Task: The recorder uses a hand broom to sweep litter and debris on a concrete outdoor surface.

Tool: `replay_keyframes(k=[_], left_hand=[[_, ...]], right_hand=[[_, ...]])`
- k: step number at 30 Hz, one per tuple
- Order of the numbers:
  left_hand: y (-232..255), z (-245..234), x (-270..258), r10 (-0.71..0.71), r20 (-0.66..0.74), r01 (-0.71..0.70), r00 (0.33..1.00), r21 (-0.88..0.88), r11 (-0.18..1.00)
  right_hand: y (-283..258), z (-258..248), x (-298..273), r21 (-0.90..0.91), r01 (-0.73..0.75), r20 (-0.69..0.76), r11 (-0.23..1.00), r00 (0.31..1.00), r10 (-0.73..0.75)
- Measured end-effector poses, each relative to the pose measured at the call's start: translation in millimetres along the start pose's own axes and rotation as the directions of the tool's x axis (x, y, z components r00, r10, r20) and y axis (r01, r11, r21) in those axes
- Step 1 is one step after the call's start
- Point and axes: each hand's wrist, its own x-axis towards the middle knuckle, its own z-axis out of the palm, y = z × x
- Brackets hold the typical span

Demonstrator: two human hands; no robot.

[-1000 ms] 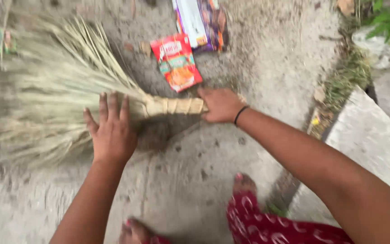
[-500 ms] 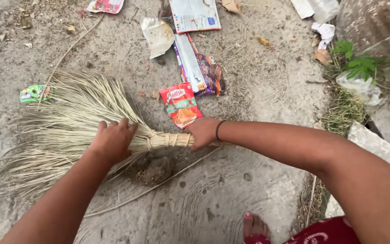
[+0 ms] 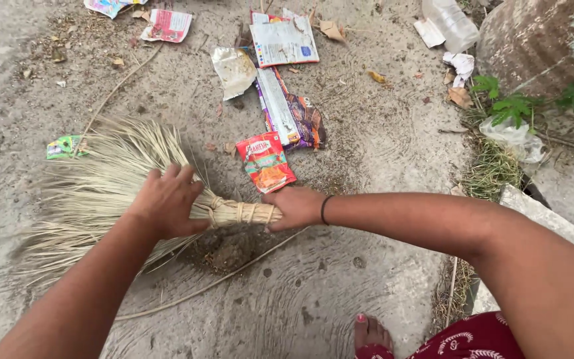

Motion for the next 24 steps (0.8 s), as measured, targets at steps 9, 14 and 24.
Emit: replay_keyframes(k=[9, 14, 24], left_hand=[[31, 22, -14, 0.312, -0.498, -0.414, 0.809, -0.105, 0.904], [42, 55, -15, 0.361, -0.092, -0.369, 0.928, -0.104, 0.923], [24, 29, -1, 0.102, -0.197, -0.090, 0.975, 0.069, 0.994]], right_hand=[[-19, 15, -35, -0.232, 0.300, -0.104, 0.925, 0.938, -0.330], [12, 31, -56, -0.327, 0.255, 0.092, 0.910, 0.967, -0.238], [51, -23, 0, -0.317, -0.127, -0.157, 0.940, 0.984, 0.080]])
